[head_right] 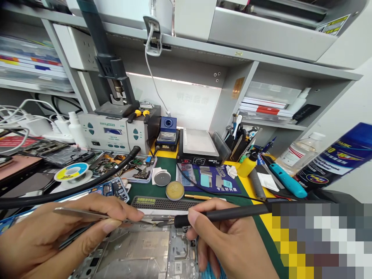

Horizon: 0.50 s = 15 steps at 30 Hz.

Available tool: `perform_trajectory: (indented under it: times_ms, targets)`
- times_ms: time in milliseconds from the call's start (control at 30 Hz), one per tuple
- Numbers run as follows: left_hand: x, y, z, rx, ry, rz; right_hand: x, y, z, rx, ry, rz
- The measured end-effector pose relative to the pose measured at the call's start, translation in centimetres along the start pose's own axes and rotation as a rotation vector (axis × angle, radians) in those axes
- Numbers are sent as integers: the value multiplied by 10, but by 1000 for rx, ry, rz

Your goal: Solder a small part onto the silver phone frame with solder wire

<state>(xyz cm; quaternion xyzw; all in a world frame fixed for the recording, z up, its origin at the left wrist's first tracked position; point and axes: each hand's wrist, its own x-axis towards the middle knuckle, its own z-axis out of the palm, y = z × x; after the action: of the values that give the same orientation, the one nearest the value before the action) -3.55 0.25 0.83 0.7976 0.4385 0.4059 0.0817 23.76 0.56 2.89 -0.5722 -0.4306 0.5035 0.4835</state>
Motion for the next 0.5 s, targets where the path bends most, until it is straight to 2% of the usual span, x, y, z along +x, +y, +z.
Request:
perform_trajectory:
  times_ms: [333, 500]
  targets:
    - [6, 5, -1, -78, 37, -9, 1, -4, -6, -67, -66, 31]
    - [7, 6, -1, -89, 16, 5, 0, -4, -3, -48, -20, 33]
